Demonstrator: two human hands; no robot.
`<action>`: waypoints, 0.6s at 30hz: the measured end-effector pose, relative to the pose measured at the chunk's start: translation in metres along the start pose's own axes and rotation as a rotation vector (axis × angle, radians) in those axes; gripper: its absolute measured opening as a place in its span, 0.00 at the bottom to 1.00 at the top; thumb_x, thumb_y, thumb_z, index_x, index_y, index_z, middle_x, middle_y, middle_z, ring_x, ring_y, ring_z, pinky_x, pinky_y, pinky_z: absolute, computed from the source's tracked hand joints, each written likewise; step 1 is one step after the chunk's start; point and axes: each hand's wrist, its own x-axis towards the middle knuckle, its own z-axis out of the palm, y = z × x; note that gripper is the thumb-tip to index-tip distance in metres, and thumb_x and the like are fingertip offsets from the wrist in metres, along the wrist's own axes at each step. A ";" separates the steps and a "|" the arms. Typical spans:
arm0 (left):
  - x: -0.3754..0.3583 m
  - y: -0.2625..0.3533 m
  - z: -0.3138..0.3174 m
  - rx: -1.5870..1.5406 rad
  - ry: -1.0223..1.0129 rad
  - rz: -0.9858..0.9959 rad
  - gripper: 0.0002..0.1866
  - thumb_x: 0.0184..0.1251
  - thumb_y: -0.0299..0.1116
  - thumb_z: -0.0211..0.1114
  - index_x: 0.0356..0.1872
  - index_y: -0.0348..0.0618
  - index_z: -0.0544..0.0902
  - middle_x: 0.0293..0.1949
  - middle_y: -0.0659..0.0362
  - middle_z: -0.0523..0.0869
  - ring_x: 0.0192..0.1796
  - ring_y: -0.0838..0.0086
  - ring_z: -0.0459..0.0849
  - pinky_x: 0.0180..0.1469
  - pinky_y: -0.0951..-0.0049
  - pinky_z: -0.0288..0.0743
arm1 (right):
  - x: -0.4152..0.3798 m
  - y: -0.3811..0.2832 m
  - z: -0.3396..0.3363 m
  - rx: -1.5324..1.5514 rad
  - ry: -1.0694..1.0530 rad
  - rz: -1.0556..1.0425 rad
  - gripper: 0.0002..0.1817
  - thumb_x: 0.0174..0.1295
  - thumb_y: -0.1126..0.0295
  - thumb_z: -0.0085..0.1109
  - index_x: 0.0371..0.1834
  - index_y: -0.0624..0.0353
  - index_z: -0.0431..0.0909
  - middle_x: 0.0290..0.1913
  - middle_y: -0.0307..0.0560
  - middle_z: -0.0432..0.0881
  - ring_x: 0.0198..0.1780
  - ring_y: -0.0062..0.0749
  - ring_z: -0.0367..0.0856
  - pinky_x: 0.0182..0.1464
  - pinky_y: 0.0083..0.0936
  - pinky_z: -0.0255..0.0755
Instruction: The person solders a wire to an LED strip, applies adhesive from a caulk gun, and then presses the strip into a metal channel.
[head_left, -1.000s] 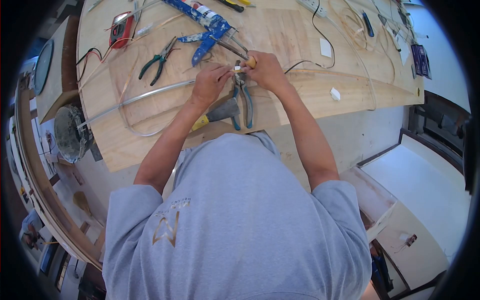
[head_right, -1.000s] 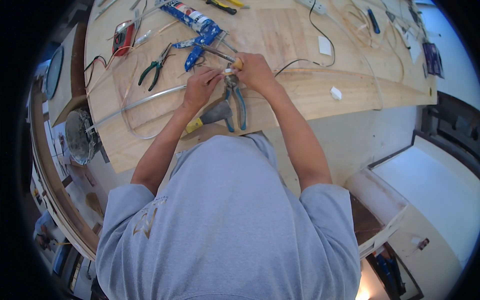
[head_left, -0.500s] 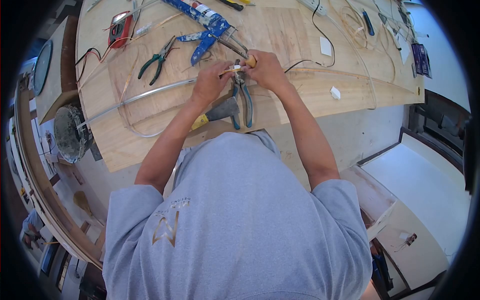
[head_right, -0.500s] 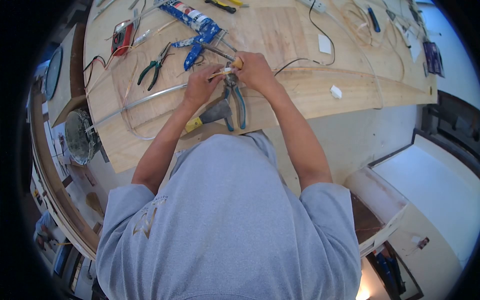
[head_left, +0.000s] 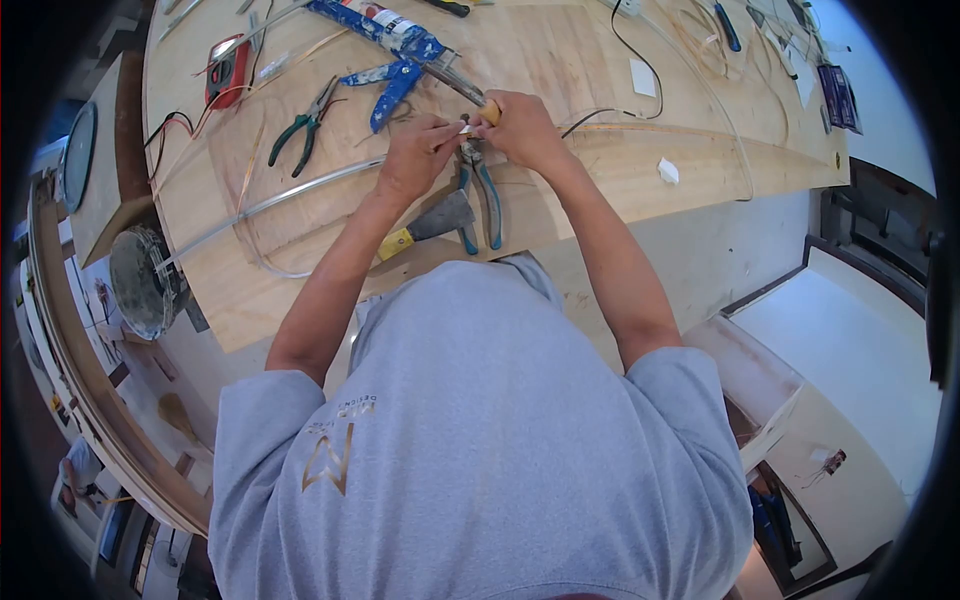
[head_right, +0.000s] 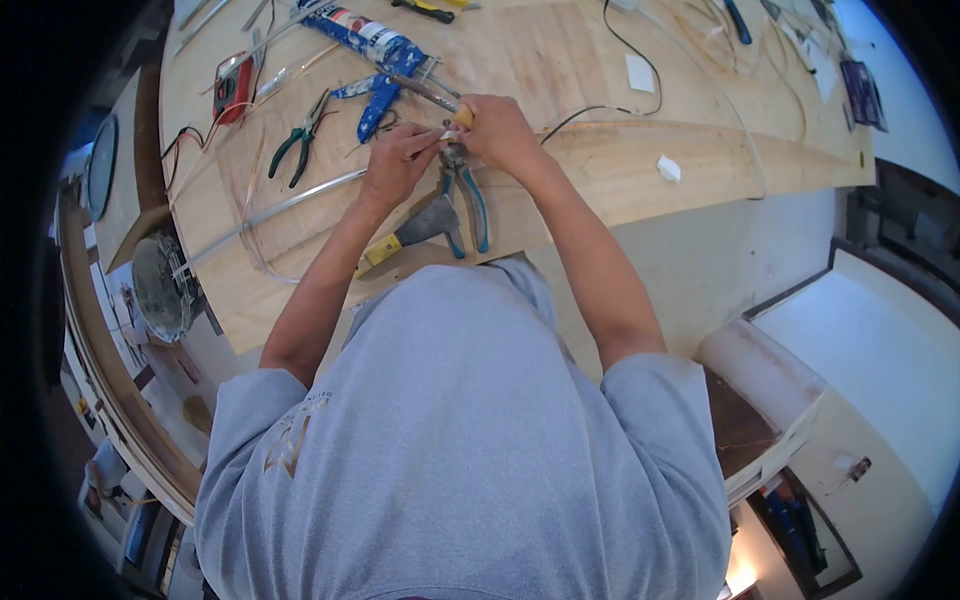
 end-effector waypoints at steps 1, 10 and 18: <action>0.000 0.001 0.001 -0.004 0.009 -0.012 0.10 0.60 0.27 0.74 0.43 0.41 0.90 0.33 0.53 0.86 0.33 0.62 0.85 0.37 0.67 0.78 | 0.000 0.000 0.000 0.009 0.005 0.000 0.08 0.52 0.70 0.71 0.32 0.58 0.82 0.33 0.56 0.85 0.39 0.54 0.84 0.44 0.40 0.77; 0.003 0.008 0.005 0.037 0.018 -0.079 0.08 0.60 0.27 0.73 0.40 0.39 0.90 0.32 0.52 0.86 0.34 0.61 0.86 0.38 0.66 0.78 | -0.001 0.004 0.001 -0.016 0.026 0.019 0.08 0.52 0.70 0.70 0.32 0.59 0.81 0.32 0.56 0.85 0.39 0.54 0.84 0.43 0.40 0.77; 0.007 0.011 0.004 0.070 0.000 -0.026 0.07 0.60 0.27 0.71 0.38 0.37 0.89 0.32 0.51 0.85 0.35 0.57 0.85 0.39 0.62 0.78 | 0.002 0.026 -0.010 0.080 0.064 0.104 0.11 0.54 0.69 0.73 0.30 0.62 0.79 0.34 0.47 0.89 0.36 0.36 0.87 0.42 0.30 0.78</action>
